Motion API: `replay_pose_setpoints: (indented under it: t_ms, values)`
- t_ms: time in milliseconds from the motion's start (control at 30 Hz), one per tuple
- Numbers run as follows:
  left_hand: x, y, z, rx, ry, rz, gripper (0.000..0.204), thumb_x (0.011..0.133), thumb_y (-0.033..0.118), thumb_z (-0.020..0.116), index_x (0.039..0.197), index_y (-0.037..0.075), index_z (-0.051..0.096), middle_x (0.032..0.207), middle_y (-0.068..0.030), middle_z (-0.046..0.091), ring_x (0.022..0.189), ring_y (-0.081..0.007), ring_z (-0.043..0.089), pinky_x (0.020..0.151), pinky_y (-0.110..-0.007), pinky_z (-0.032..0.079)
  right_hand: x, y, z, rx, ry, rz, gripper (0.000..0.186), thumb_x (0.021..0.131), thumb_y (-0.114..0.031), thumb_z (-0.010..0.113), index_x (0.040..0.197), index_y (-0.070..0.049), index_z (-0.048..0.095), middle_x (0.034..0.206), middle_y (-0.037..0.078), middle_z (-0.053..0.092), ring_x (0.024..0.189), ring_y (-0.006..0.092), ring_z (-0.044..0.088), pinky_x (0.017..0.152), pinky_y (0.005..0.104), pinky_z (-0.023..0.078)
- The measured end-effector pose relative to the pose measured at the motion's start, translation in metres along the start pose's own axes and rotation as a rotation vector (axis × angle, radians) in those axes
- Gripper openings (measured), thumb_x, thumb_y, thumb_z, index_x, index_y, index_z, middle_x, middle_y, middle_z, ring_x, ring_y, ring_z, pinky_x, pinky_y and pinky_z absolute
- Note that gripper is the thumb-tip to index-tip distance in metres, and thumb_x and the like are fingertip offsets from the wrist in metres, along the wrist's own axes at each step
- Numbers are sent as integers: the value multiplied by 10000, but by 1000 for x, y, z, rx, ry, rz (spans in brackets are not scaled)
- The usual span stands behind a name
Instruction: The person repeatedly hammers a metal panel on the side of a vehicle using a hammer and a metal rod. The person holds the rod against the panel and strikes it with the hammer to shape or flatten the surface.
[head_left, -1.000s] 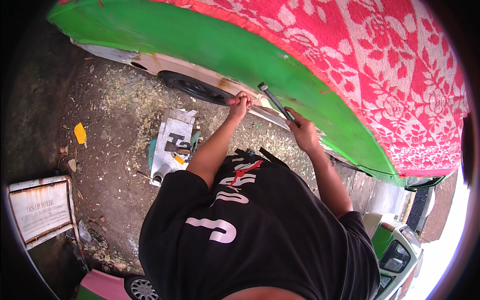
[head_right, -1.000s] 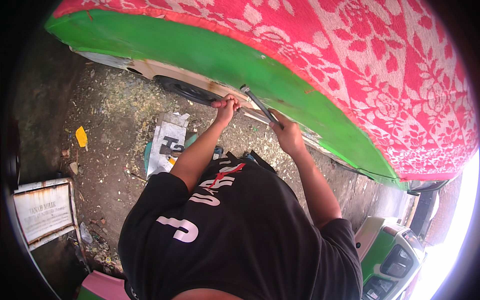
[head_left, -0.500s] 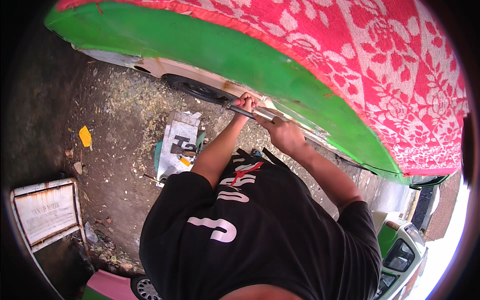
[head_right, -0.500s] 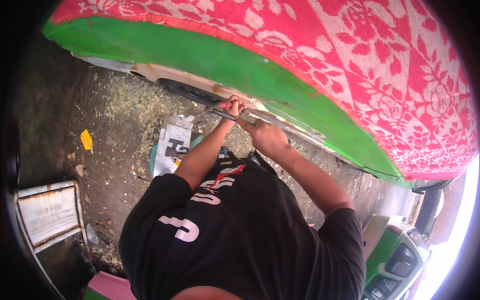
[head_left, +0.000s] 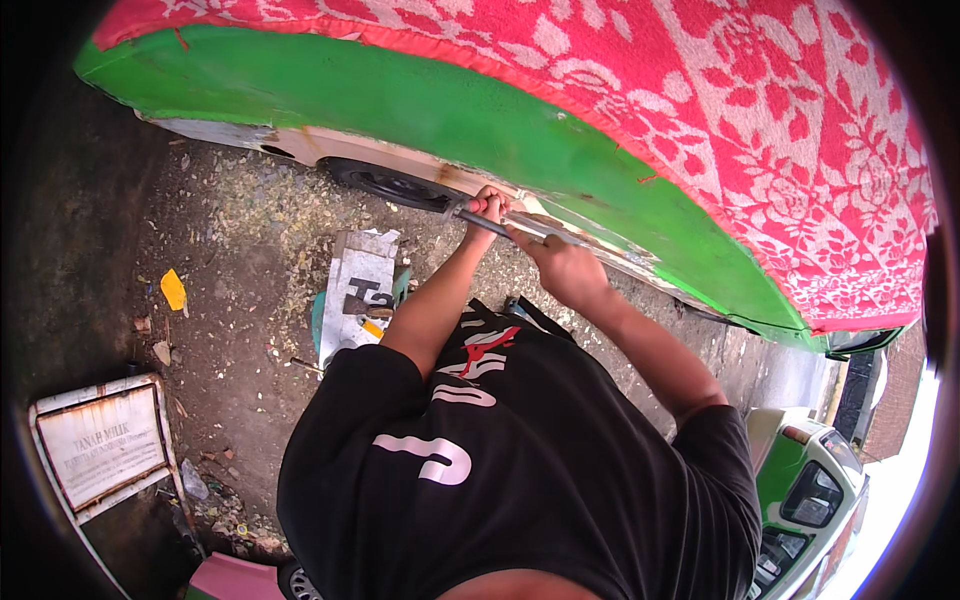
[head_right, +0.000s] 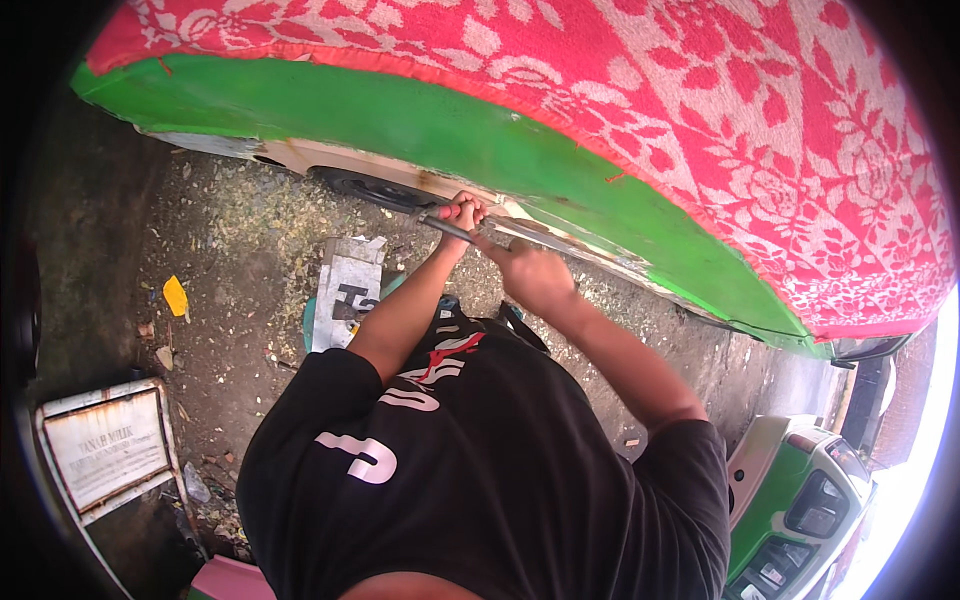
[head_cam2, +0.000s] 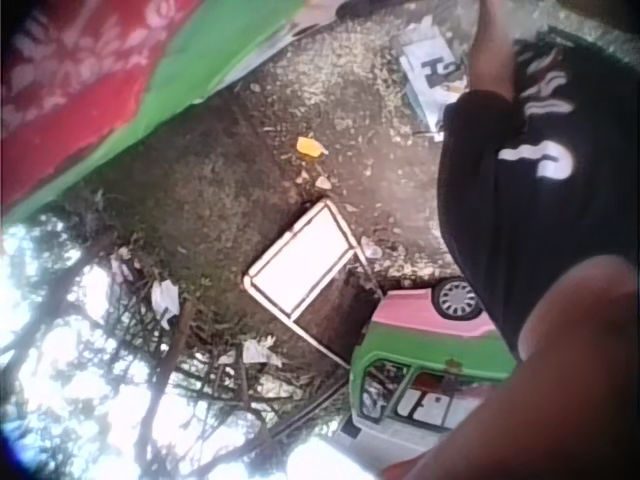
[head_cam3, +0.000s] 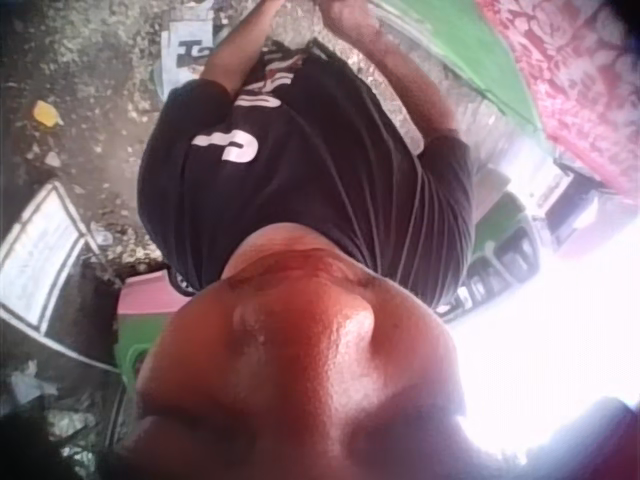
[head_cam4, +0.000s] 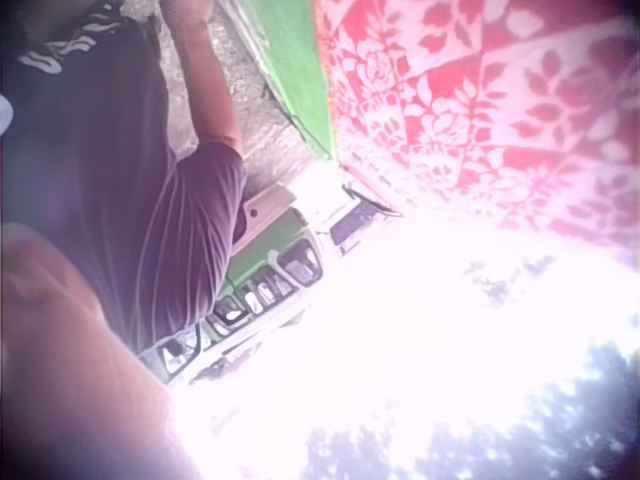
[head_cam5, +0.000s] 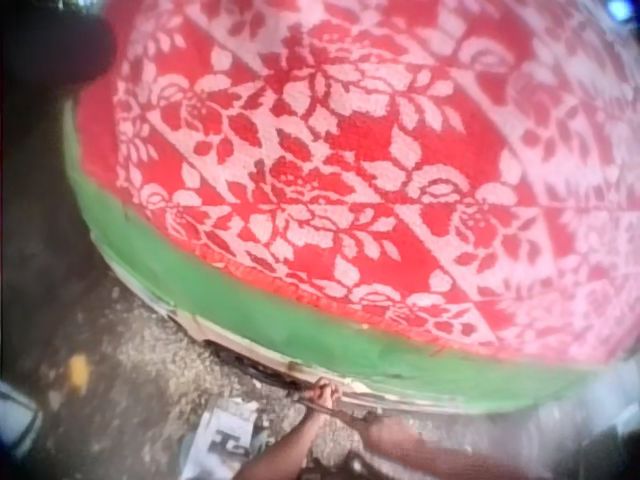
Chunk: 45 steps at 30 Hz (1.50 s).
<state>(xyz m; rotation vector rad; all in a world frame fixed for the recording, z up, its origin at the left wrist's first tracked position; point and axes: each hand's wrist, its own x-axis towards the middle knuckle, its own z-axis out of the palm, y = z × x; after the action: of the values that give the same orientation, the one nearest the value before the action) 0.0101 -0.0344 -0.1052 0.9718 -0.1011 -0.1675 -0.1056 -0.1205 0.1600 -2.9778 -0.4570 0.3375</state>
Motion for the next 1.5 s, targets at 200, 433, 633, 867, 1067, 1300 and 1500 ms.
replay_pose_setpoints:
  t_ms: [200, 433, 633, 867, 1067, 1300, 1500]
  values:
    - [-5, 6, 6, 4, 39, -5, 130, 930, 45, 427, 819, 67, 492, 720, -71, 604, 608, -95, 482, 551, -242, 402, -12, -9, -8, 51, 86, -85, 613, 832, -21, 538, 1398, -256, 545, 919, 165, 658, 645, 314, 670, 535, 424, 552]
    - [-7, 0, 3, -44, 31, -54, 126, 928, 51, 447, 811, 73, 488, 723, -74, 601, 618, -93, 484, 547, -233, 391, -9, -25, -12, 76, 113, -88, 617, 832, -31, 537, 1412, -242, 526, 802, 143, 636, 599, 317, 644, 540, 436, 539]
    - [-12, -1, -1, 23, -32, -54, 110, 922, 33, 447, 836, 55, 513, 769, -71, 612, 633, -93, 466, 587, -242, 407, -20, -19, 0, 130, 119, -3, 600, 857, -35, 523, 1430, -210, 505, 753, 149, 597, 634, 338, 636, 581, 459, 533]
    - [-19, 19, -6, 3, -65, 10, 119, 947, 10, 444, 846, 47, 496, 866, -94, 622, 722, -111, 494, 690, -242, 433, -39, -9, 7, 349, 197, 84, 499, 921, -105, 551, 1404, -229, 537, 764, 169, 625, 691, 370, 641, 629, 482, 516]
    - [-26, 16, -4, 67, -65, -47, 110, 961, 28, 411, 891, 56, 492, 936, -97, 631, 806, -129, 533, 754, -271, 451, -47, -7, 6, 446, 170, 134, 468, 942, -134, 554, 1399, -236, 538, 765, 184, 644, 702, 369, 652, 647, 491, 525]
    - [-28, 1, -4, 50, -177, 39, 113, 970, 11, 444, 875, 50, 491, 934, -87, 609, 855, -127, 527, 814, -282, 444, -51, -9, 2, 478, 123, 202, 454, 943, -151, 569, 1390, -230, 544, 782, 191, 667, 728, 377, 663, 671, 488, 526]
    - [-33, 6, -3, 133, -153, 46, 121, 983, 21, 433, 879, 44, 490, 933, -88, 608, 858, -131, 529, 839, -288, 447, -54, -9, 1, 503, 126, 205, 437, 950, -167, 574, 1381, -229, 553, 789, 212, 653, 731, 398, 648, 669, 481, 515]
